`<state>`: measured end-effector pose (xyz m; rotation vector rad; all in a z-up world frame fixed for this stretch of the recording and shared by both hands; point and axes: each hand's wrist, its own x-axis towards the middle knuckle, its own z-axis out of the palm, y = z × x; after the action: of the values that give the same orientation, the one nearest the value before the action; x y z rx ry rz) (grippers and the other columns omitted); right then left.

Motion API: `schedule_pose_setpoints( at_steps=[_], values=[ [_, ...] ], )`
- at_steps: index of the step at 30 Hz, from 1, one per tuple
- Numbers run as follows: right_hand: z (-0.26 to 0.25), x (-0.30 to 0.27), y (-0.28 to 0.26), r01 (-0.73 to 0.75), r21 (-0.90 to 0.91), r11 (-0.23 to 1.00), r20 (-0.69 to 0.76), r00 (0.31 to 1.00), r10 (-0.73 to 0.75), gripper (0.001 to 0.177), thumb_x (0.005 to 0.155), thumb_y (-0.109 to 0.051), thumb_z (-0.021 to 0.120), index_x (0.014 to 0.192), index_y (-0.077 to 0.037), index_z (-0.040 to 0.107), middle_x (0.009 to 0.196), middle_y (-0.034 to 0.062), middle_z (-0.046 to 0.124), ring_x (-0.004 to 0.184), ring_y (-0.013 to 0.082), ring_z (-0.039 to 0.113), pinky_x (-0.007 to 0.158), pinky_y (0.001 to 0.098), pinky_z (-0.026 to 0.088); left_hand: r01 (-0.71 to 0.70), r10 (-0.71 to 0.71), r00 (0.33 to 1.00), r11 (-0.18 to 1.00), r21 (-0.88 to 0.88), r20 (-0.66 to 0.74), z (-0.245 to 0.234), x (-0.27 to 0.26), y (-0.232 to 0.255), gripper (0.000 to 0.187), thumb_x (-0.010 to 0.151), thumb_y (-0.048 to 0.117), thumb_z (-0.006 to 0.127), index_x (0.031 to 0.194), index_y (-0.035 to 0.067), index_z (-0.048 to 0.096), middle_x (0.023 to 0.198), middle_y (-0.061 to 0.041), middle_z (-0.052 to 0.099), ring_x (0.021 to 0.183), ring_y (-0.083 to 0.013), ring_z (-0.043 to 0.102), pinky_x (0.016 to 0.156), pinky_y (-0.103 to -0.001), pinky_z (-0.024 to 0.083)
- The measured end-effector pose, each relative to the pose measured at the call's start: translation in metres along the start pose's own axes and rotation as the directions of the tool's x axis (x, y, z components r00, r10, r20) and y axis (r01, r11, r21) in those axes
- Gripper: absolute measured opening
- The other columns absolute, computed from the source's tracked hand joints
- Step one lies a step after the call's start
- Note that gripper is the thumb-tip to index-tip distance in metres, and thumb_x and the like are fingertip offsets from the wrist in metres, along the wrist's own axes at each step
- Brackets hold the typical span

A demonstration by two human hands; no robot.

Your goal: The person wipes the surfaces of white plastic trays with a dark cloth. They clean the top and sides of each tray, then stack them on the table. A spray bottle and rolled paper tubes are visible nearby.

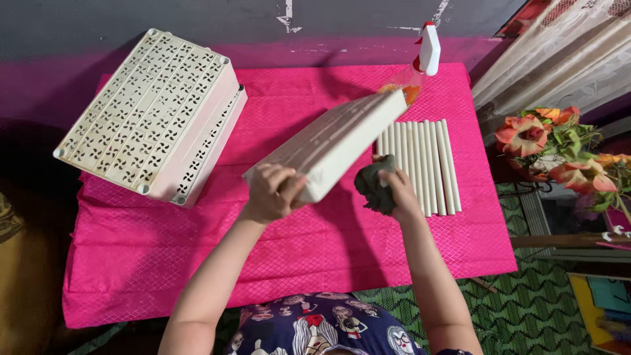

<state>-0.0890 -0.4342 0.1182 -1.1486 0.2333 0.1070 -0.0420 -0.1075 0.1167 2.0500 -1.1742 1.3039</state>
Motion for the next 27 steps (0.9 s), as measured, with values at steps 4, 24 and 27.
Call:
schedule_pose_setpoints(
  at_steps=[4, 24, 27],
  values=[
    [-0.009, 0.007, -0.011, -0.092, 0.014, 0.996, -0.077, 0.993, 0.093, 0.059, 0.097, -0.044, 0.056, 0.140, -0.005, 0.055, 0.105, 0.0146, 0.069, 0.084, 0.0213, 0.073, 0.063, 0.0369, 0.065, -0.094, 0.095, 0.995, 0.993, -0.076, 0.010, 0.005, -0.021, 0.008, 0.047, 0.109, 0.044, 0.066, 0.147, 0.026, 0.046, 0.126, -0.004, 0.045, 0.109, -0.0199, 0.055, 0.093, -0.041, 0.043],
    [0.008, 0.062, 0.008, -0.041, -0.535, 0.844, -0.142, 0.989, -0.042, 0.051, 0.093, -0.039, 0.071, 0.117, 0.006, 0.067, 0.101, 0.0106, 0.074, 0.090, 0.0144, 0.070, 0.079, 0.0273, 0.056, -0.258, 0.393, 0.831, 0.900, -0.351, 0.395, 0.009, -0.072, 0.075, 0.031, 0.101, 0.021, 0.072, 0.128, 0.015, 0.058, 0.104, 0.002, 0.049, 0.106, -0.0140, 0.051, 0.091, -0.035, 0.044],
    [0.015, 0.075, 0.019, -0.019, -0.448, 0.894, -0.113, 0.993, -0.035, 0.044, 0.090, -0.031, 0.070, 0.116, 0.004, 0.068, 0.103, 0.0103, 0.075, 0.090, 0.0141, 0.070, 0.079, 0.0272, 0.057, -0.273, 0.335, 0.917, 0.924, -0.268, 0.219, 0.009, -0.079, 0.073, 0.035, 0.101, 0.021, 0.070, 0.134, 0.018, 0.059, 0.109, 0.005, 0.053, 0.105, -0.0126, 0.053, 0.095, -0.031, 0.047]
  ],
)
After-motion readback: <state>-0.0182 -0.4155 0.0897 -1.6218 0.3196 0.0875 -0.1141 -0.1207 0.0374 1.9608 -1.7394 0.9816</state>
